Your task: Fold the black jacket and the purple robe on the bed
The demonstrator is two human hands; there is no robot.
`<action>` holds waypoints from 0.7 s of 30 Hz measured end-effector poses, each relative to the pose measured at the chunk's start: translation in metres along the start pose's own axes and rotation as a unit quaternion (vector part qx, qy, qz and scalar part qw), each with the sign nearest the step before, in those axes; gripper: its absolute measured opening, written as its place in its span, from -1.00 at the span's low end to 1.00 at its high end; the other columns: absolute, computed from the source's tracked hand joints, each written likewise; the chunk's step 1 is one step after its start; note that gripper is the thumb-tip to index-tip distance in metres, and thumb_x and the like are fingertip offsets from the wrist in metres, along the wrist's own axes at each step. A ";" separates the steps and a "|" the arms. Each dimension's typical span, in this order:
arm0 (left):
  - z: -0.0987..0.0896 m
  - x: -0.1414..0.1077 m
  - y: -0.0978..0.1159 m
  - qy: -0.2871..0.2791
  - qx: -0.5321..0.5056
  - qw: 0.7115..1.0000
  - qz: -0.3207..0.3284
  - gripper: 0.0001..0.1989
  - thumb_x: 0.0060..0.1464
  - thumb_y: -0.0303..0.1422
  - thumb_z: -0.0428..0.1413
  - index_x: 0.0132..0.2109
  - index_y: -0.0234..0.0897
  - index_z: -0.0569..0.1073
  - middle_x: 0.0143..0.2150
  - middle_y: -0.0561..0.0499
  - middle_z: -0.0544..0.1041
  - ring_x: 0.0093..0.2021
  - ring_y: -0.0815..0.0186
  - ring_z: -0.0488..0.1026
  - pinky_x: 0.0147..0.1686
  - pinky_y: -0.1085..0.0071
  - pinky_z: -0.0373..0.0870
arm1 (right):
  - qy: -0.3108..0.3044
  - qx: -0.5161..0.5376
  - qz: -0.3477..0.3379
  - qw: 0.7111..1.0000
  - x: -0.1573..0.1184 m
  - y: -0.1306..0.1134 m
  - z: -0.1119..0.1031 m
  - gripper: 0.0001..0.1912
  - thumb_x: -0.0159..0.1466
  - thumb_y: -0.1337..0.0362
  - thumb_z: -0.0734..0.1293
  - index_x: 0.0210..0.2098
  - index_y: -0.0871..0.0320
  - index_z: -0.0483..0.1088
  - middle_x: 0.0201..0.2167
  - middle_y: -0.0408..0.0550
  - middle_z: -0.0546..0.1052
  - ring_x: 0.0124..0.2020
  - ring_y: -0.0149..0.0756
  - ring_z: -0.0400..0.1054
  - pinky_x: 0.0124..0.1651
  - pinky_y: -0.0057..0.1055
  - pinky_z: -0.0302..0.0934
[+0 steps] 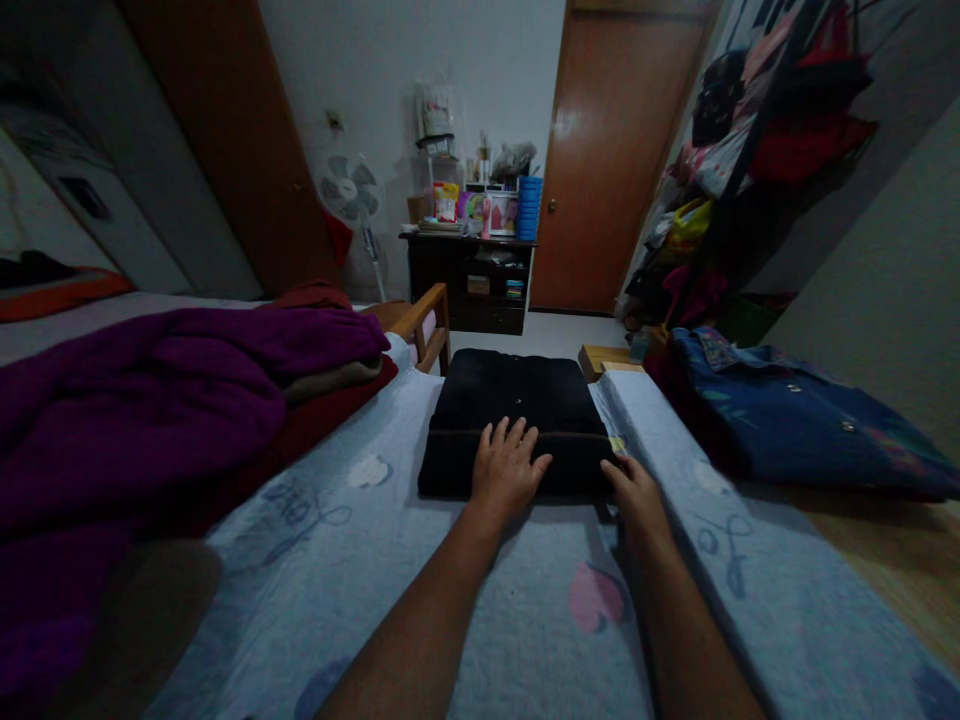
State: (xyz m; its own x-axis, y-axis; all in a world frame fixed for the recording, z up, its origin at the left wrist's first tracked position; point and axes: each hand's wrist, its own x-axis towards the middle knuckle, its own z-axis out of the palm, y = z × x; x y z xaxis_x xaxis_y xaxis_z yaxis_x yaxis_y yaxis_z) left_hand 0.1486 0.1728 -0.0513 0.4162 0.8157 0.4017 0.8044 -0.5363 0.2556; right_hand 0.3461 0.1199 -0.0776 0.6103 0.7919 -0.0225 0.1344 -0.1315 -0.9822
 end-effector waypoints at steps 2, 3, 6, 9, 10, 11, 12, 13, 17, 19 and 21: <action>0.001 0.000 0.000 0.002 0.006 1.000 -0.001 -0.51 0.26 -0.05 -0.12 0.21 -0.15 0.36 0.29 -0.06 0.31 0.31 0.02 0.13 0.28 0.01 -0.06 | -0.025 -0.006 0.002 1.000 -0.001 -0.001 -0.001 -0.57 0.00 -0.01 0.37 -0.24 0.14 0.46 -0.35 -0.04 0.56 -0.31 -0.13 0.45 -0.31 -0.30 0.30; 0.001 0.000 0.001 0.003 0.007 1.000 -0.001 -0.50 0.27 -0.06 -0.12 0.21 -0.15 0.36 0.29 -0.06 0.31 0.31 0.02 0.13 0.28 0.01 -0.06 | -0.033 -0.009 0.001 0.999 -0.001 -0.002 -0.001 -0.59 0.01 0.00 0.37 -0.26 0.15 0.47 -0.36 -0.05 0.57 -0.30 -0.12 0.45 -0.29 -0.29 0.30; 0.002 0.000 0.001 0.003 0.007 1.000 -0.002 -0.51 0.27 -0.06 -0.13 0.21 -0.16 0.36 0.29 -0.07 0.32 0.31 0.02 0.13 0.28 0.02 -0.06 | -0.038 0.010 -0.003 0.999 -0.002 -0.005 0.001 -0.61 0.01 0.03 0.38 -0.25 0.15 0.48 -0.36 -0.05 0.57 -0.27 -0.12 0.45 -0.24 -0.29 0.31; 0.002 0.001 0.000 -0.001 0.005 1.000 -0.008 -0.52 0.27 -0.07 -0.12 0.21 -0.15 0.36 0.28 -0.06 0.32 0.30 0.01 0.13 0.28 0.02 -0.05 | -0.052 0.061 -0.021 0.997 -0.005 -0.010 0.003 -0.60 0.05 0.04 0.37 -0.18 0.13 0.48 -0.30 -0.08 0.58 -0.24 -0.15 0.45 -0.19 -0.31 0.32; 0.001 0.001 0.000 -0.002 0.004 1.000 -0.011 -0.52 0.27 -0.08 -0.11 0.21 -0.14 0.36 0.28 -0.06 0.32 0.30 0.01 0.14 0.28 0.03 -0.05 | -0.057 0.073 -0.034 0.995 -0.007 -0.012 0.004 -0.60 0.07 0.03 0.36 -0.17 0.12 0.47 -0.28 -0.09 0.58 -0.22 -0.16 0.45 -0.17 -0.32 0.31; 0.001 0.001 -0.001 -0.003 0.003 1.000 -0.013 -0.52 0.26 -0.08 -0.11 0.21 -0.14 0.37 0.28 -0.06 0.33 0.30 0.01 0.14 0.28 0.03 -0.05 | -0.060 0.077 -0.050 0.994 -0.009 -0.014 0.004 -0.61 0.10 0.02 0.35 -0.16 0.11 0.47 -0.26 -0.10 0.58 -0.20 -0.17 0.44 -0.14 -0.32 0.30; 0.001 0.001 -0.001 -0.004 0.003 1.000 -0.014 -0.52 0.26 -0.08 -0.11 0.21 -0.14 0.37 0.28 -0.06 0.33 0.30 0.01 0.14 0.27 0.03 -0.04 | -0.060 0.075 -0.066 0.993 -0.010 -0.015 0.004 -0.61 0.12 0.02 0.34 -0.15 0.11 0.47 -0.25 -0.10 0.58 -0.18 -0.18 0.43 -0.11 -0.33 0.29; 0.002 0.001 -0.001 -0.004 0.003 1.000 -0.013 -0.52 0.26 -0.08 -0.11 0.21 -0.15 0.37 0.28 -0.06 0.33 0.30 0.01 0.14 0.27 0.04 -0.03 | -0.060 0.068 -0.080 0.993 -0.010 -0.016 0.004 -0.61 0.15 0.01 0.32 -0.14 0.11 0.46 -0.23 -0.09 0.57 -0.15 -0.18 0.42 -0.08 -0.33 0.28; 0.003 0.001 -0.002 -0.003 0.003 1.000 -0.015 -0.50 0.26 -0.07 -0.12 0.21 -0.16 0.37 0.28 -0.07 0.33 0.29 0.00 0.15 0.26 0.04 -0.02 | -0.076 0.012 -0.107 0.991 -0.005 -0.013 -0.001 -0.57 0.21 -0.04 0.25 -0.10 0.12 0.44 -0.22 -0.06 0.56 -0.14 -0.17 0.40 -0.08 -0.31 0.26; 0.004 0.000 -0.001 -0.004 0.002 1.000 -0.020 -0.51 0.26 -0.07 -0.12 0.21 -0.15 0.37 0.28 -0.07 0.33 0.29 0.00 0.15 0.27 0.04 -0.03 | -0.076 -0.037 -0.114 0.990 -0.001 -0.010 -0.004 -0.57 0.21 -0.06 0.23 -0.16 0.13 0.45 -0.26 -0.05 0.55 -0.18 -0.15 0.40 -0.12 -0.30 0.26; 0.004 0.000 -0.001 -0.004 -0.001 1.000 -0.020 -0.51 0.26 -0.07 -0.12 0.21 -0.14 0.37 0.27 -0.06 0.34 0.29 0.01 0.15 0.27 0.05 -0.04 | -0.065 -0.066 -0.117 0.989 0.003 -0.007 -0.005 -0.58 0.20 -0.06 0.22 -0.20 0.14 0.45 -0.29 -0.04 0.55 -0.22 -0.15 0.40 -0.15 -0.29 0.25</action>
State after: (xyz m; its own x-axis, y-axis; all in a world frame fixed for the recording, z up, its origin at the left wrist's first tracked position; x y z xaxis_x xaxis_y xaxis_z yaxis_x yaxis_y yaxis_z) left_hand 0.1496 0.1745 -0.0550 0.3870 0.8386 0.3834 0.8197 -0.5033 0.2735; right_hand 0.3509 0.1203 -0.0696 0.4451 0.8790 0.1710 0.3665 -0.0046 -0.9304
